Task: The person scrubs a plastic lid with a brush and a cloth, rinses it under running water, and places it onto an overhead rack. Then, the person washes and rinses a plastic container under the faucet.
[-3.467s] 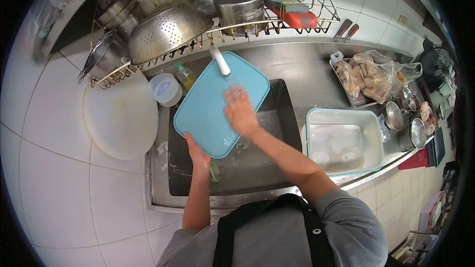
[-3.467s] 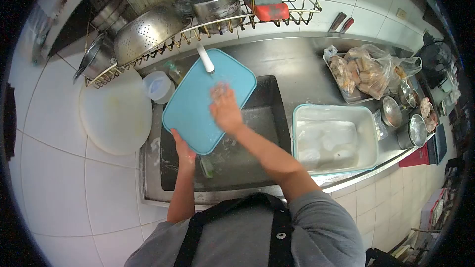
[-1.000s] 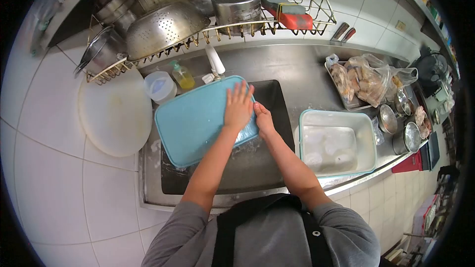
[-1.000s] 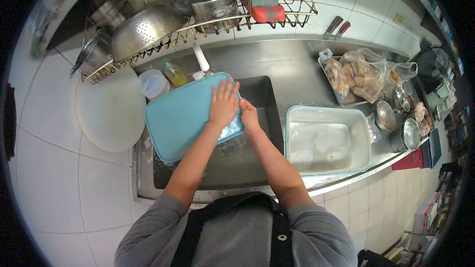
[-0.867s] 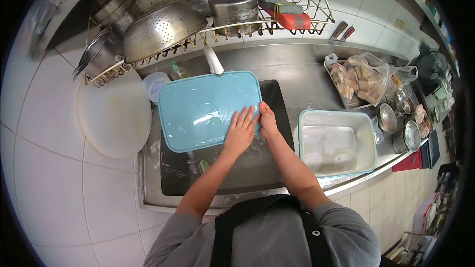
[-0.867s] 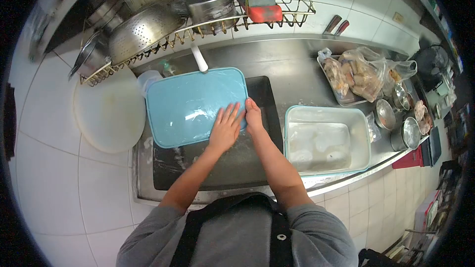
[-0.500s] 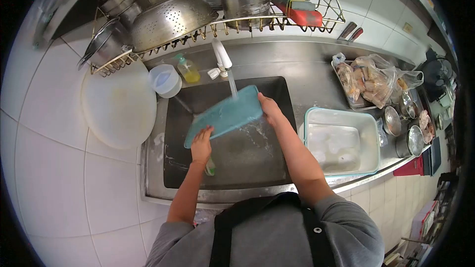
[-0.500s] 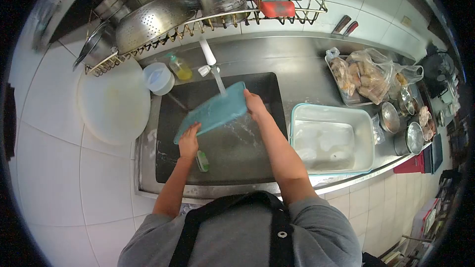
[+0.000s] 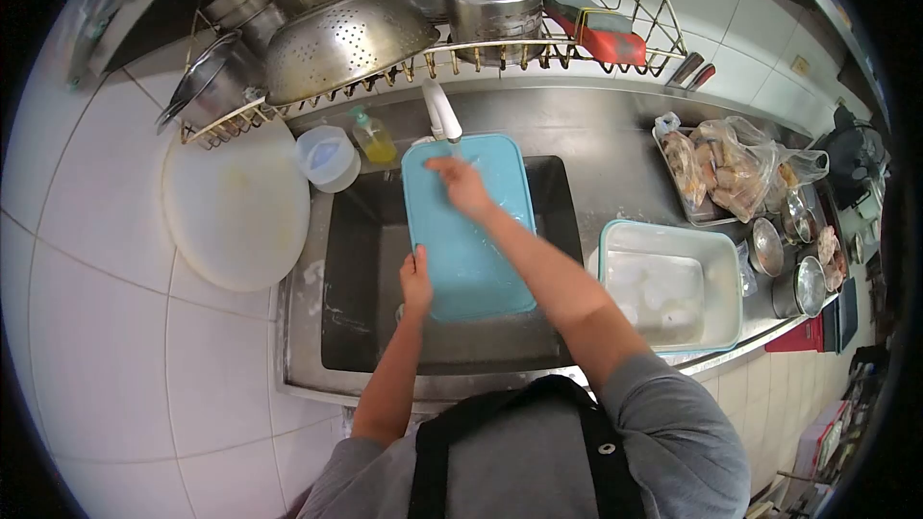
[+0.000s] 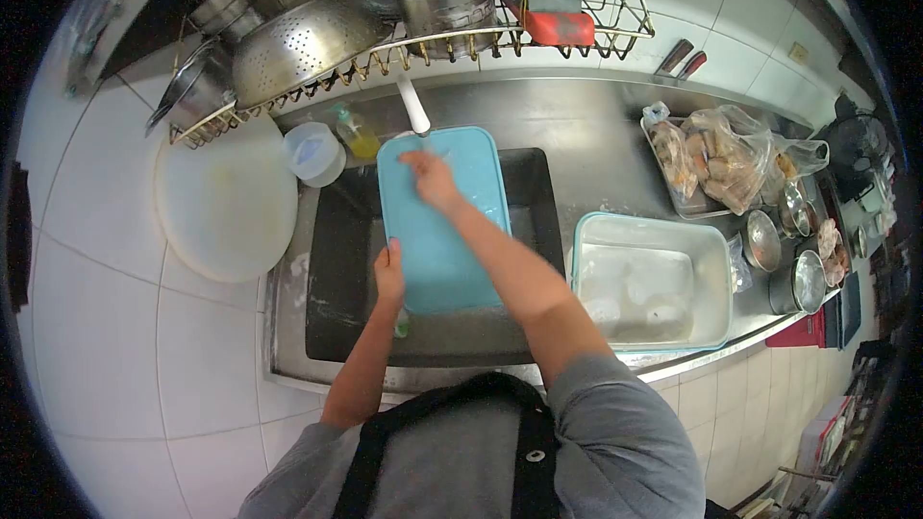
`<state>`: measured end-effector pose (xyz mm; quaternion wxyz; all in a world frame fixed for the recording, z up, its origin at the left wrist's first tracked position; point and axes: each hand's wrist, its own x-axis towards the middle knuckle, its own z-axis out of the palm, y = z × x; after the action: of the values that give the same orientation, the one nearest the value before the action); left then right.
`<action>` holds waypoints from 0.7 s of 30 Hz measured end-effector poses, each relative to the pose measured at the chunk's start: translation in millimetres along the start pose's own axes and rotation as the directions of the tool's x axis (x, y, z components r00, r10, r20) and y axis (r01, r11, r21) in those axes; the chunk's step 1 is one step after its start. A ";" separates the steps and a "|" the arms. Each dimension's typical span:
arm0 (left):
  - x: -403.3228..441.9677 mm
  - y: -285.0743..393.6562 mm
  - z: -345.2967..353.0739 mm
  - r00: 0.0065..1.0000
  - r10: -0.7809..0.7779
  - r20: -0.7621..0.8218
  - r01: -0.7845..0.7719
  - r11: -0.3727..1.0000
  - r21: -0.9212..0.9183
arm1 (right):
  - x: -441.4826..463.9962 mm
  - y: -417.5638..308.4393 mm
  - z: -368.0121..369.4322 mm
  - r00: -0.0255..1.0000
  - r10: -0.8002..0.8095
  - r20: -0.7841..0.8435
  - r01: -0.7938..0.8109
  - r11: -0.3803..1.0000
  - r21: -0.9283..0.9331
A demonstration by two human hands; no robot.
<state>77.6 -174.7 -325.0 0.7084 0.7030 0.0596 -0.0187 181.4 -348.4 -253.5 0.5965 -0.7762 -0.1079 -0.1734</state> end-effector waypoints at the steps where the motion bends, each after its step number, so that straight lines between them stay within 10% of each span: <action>1: -0.2 2.5 5.9 0.998 -0.029 -0.051 0.030 1.000 0.005 | -21.7 10.3 17.2 0.990 -0.143 0.008 0.141 0.966 -0.216; 4: 0.9 12.7 13.8 0.986 -0.005 -0.169 0.022 0.995 0.099 | -87.1 -26.4 30.0 0.948 -0.153 0.279 0.304 0.691 -0.656; 10: -9.1 16.6 -5.9 0.970 -0.069 -0.234 0.067 0.998 -0.016 | -124.5 -25.8 -33.5 0.973 -0.023 0.231 0.211 0.500 -0.840; 14: -33.9 28.5 -3.9 0.993 -0.043 -0.113 0.084 0.919 0.385 | -81.1 9.2 -59.7 0.999 -0.045 -0.019 0.005 0.481 -0.877; 17: -35.6 0.8 20.9 0.983 0.059 -0.172 -0.032 0.987 0.156 | -55.9 18.1 -41.4 0.994 -0.029 -0.106 -0.071 0.567 -0.820; 21: -26.4 2.2 23.7 0.979 0.163 -0.119 -0.116 0.937 0.328 | -61.7 -14.7 2.1 0.996 -0.090 0.002 0.060 0.644 -0.762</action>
<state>53.0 -199.8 -319.7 0.5785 0.8104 0.0568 0.0733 119.6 -340.1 -265.4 0.2097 -0.9464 -0.0465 -0.2412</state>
